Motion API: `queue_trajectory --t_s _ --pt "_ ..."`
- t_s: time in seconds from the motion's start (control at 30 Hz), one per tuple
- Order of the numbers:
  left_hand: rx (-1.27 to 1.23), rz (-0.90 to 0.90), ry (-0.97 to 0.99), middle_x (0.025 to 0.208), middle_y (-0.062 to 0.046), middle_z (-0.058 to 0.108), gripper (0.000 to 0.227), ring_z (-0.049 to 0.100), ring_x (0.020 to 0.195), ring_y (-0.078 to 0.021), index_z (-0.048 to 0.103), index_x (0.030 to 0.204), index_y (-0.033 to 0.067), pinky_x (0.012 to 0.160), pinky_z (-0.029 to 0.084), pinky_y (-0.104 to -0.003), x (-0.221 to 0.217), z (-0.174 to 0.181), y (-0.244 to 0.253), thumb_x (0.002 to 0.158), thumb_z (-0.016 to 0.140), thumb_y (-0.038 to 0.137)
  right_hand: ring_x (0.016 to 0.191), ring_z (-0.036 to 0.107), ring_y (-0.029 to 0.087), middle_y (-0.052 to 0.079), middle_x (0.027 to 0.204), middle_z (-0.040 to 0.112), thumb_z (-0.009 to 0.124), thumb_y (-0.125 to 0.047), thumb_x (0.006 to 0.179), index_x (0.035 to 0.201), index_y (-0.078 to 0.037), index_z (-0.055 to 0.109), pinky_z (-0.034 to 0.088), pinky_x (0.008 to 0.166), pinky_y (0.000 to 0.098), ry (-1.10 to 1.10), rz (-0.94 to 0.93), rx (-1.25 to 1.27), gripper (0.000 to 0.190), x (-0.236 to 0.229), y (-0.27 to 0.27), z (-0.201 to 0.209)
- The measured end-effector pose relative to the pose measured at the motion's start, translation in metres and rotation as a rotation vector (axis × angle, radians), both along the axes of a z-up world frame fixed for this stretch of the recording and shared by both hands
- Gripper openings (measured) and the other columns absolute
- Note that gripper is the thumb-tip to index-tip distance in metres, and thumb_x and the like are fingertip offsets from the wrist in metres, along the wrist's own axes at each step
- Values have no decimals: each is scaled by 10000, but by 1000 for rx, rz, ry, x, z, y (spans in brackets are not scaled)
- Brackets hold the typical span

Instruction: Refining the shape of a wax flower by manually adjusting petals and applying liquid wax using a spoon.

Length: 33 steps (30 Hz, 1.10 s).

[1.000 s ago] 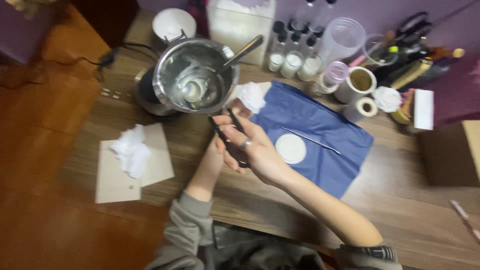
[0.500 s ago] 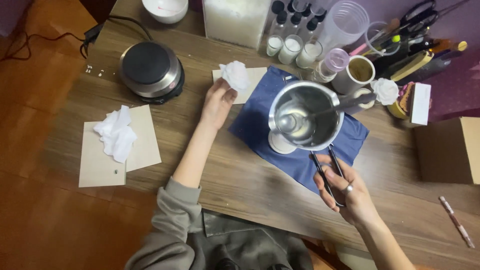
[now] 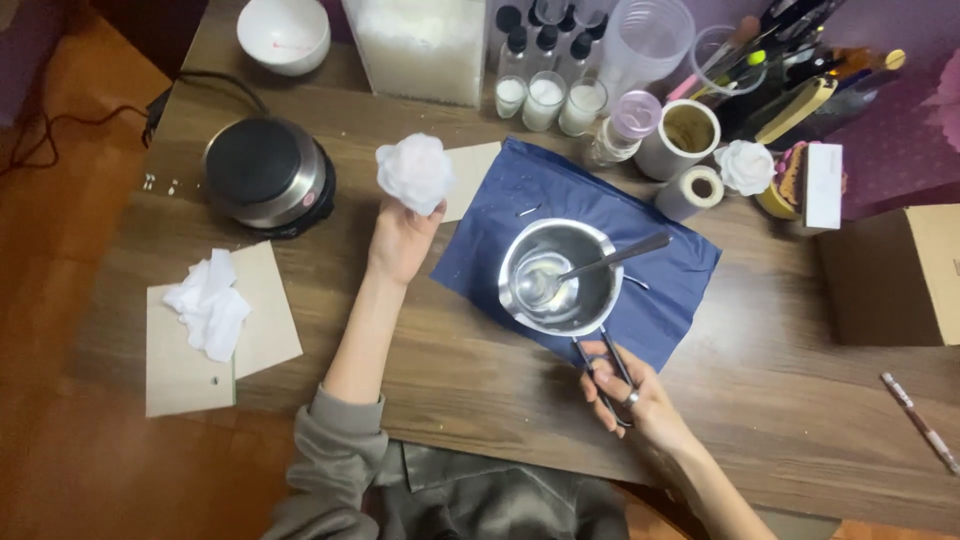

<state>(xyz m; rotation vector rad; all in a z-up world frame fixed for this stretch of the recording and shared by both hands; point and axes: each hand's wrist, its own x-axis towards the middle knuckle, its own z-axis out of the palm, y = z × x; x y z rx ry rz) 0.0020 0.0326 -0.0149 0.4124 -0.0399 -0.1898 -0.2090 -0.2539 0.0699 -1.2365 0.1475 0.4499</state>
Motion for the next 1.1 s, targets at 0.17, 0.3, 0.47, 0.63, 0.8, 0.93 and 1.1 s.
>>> queue_trajectory --t_s 0.17,0.3,0.47,0.63,0.8,0.93,1.1 --pt "-13 -32 17 1397 -120 459 582 496 1222 -254 411 1380 66 954 492 -342 -11 27 -6 859 649 175 388 494 157 156 697 581 555 -175 855 1201 6 508 324 255 221 100 -6 -54 393 2 -3 -3" --pt "-20 -113 9 1380 -165 452 657 458 1255 -270 371 1387 1 1055 411 -355 -21 44 -17 835 671 195 515 637 261 206 858 661 544 -261 832 1256 -54 500 427 362 284 180 117 -113 474 19 -24 14" --pt "14 -174 -108 1354 -162 455 669 477 1220 -281 387 1369 87 1013 445 -416 -24 66 -36 799 719 200 545 517 70 -51 848 772 494 -341 858 1259 -197 597 439 570 226 -182 186 -1123 438 42 -71 70" --pt "58 -281 -202 1185 -157 592 470 578 1102 -278 541 1212 83 963 487 -446 -34 105 -66 785 723 156 807 715 216 98 865 732 562 -175 861 1085 -45 666 568 717 308 -614 -199 -905 280 62 -19 132" --pt "177 -260 -206 1085 -153 659 377 641 1002 -249 597 1145 62 878 536 -414 -46 124 -86 789 705 123 891 673 290 81 955 703 748 -104 760 1025 -46 698 540 762 351 -1220 -316 -1019 276 93 17 123" --pt "178 -254 -183 1012 -182 671 365 654 946 -244 606 1108 10 816 550 -404 -44 116 -91 760 704 57 1132 574 327 72 1172 653 675 -327 833 1131 -109 669 425 871 366 -1434 -296 -1116 369 107 29 112" --pt "248 -265 -183 982 -216 669 386 664 912 -252 608 1119 -13 766 562 -408 -32 100 -96 745 698 19 1184 541 305 56 1243 626 629 -362 868 1181 -123 639 355 851 354 -1483 -317 -1194 394 116 29 99"
